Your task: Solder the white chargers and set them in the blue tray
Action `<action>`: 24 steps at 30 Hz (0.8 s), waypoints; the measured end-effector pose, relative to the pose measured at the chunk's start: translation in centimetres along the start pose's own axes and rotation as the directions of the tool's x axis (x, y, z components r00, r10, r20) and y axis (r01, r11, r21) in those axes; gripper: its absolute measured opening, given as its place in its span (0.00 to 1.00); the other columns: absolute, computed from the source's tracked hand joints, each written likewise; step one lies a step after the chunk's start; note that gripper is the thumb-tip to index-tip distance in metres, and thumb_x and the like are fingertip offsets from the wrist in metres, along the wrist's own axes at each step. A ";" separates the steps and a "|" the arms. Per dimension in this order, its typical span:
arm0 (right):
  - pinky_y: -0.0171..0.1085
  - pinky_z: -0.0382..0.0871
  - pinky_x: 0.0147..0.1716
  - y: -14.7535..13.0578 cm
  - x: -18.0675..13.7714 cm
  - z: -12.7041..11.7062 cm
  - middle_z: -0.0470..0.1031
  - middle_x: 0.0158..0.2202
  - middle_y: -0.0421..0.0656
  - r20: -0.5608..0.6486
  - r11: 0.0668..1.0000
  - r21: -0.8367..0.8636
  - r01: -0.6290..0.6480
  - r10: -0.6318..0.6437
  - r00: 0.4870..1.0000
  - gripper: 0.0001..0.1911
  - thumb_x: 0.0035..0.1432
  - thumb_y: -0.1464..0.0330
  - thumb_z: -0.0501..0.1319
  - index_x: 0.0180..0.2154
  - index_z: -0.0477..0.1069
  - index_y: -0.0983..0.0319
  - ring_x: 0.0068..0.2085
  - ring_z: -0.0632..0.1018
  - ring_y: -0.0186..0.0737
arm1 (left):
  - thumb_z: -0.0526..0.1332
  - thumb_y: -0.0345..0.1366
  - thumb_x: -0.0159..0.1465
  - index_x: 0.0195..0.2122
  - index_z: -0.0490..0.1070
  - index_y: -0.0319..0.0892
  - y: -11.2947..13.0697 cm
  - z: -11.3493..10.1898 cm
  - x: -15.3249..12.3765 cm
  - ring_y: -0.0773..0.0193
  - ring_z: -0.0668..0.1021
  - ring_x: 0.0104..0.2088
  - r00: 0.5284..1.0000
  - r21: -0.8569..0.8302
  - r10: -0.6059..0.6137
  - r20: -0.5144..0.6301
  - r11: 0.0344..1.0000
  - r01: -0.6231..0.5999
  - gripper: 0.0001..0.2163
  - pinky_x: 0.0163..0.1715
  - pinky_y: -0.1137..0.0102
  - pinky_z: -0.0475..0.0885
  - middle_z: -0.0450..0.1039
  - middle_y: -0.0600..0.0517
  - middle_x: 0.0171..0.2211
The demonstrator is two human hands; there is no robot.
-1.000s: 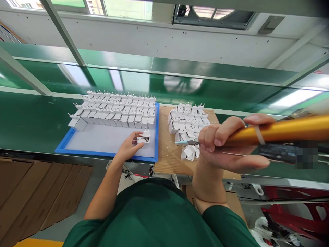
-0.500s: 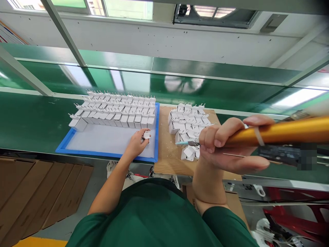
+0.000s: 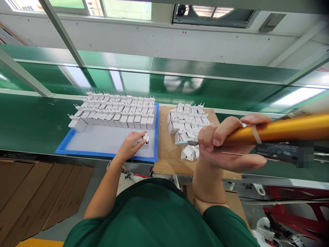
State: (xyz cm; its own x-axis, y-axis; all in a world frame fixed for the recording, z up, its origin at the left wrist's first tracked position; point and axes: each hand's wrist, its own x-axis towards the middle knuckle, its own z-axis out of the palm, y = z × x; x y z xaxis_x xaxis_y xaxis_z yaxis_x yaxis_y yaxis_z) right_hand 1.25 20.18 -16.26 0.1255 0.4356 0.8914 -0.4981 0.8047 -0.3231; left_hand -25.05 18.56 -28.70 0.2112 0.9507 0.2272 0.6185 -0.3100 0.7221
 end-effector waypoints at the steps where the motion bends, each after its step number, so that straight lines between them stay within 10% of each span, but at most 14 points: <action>1: 0.26 0.54 0.06 0.0 0.0 0.0 0.61 0.22 0.30 0.007 1.000 0.009 0.004 -0.004 1.000 0.21 0.58 0.52 0.61 0.46 0.70 0.59 0.12 0.55 0.22 | 0.57 0.47 0.69 0.61 0.71 0.43 -0.1 -0.1 0.0 0.54 0.75 0.53 1.000 0.007 0.009 -0.004 1.000 -0.009 0.23 0.56 0.59 0.71 0.78 0.45 0.53; 24: 0.27 0.53 0.04 0.1 -0.2 -0.6 0.61 0.19 0.29 -0.052 0.997 -0.067 -0.030 0.027 0.998 0.22 0.54 0.49 0.64 0.44 0.71 0.56 0.10 0.54 0.23 | 0.56 0.50 0.69 0.58 0.72 0.48 0.7 -2.4 0.9 0.54 0.81 0.49 0.970 0.117 -0.018 0.242 0.993 -0.011 0.21 0.49 0.65 0.77 0.77 0.48 0.55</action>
State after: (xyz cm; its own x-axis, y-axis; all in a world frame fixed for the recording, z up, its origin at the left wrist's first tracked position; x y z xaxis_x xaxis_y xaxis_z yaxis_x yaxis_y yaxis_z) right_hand 1.68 20.44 -16.64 0.1568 0.4772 0.8647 -0.4430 0.8165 -0.3703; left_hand -26.25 19.27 -26.46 0.3769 0.9249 0.0495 0.7004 -0.3196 0.6382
